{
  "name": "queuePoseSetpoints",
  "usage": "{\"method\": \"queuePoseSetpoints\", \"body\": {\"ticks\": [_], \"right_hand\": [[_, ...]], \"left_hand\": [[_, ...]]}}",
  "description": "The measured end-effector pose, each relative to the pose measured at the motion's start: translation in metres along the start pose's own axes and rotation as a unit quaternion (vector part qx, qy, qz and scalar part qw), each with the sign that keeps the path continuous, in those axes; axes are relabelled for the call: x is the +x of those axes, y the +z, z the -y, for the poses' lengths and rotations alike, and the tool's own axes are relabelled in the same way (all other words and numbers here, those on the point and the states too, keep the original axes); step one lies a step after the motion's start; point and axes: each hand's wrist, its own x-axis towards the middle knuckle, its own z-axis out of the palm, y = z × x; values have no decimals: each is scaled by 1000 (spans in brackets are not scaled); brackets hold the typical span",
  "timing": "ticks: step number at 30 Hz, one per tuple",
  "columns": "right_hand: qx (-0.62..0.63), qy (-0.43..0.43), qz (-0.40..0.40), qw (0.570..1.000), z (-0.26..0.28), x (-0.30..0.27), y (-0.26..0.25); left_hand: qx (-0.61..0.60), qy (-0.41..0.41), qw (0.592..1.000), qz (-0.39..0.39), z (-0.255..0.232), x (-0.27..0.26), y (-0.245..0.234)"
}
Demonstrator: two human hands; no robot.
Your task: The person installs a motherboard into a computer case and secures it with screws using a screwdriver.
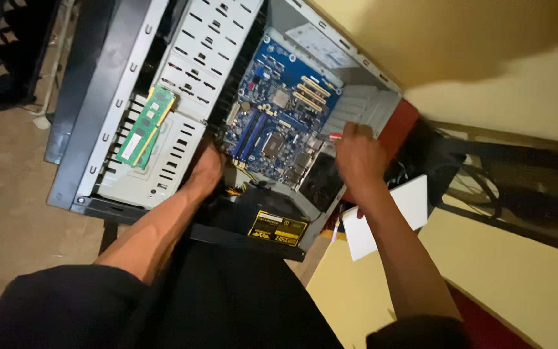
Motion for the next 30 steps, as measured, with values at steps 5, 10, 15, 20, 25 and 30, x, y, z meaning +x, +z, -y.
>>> {"method": "queuePoseSetpoints", "body": {"ticks": [5,10,15,20,25,30], "right_hand": [[-5,-21,-13,1000,3,1,-6],[-24,-72,-96,992,3,-3,21],[10,56,11,998,1,5,22],[-18,-7,-22,1000,4,13,4],[-23,-109,-64,992,2,18,15],[88,39,152,984,5,21,10]], "left_hand": [[30,22,999,-15,-9,-4,5],[56,40,998,-13,-17,-3,9],[93,62,993,-27,-15,13,16],[83,79,993,-40,56,2,-43],[267,-23,947,-175,0,0,-12],[216,-118,948,-202,-44,15,27]]}}
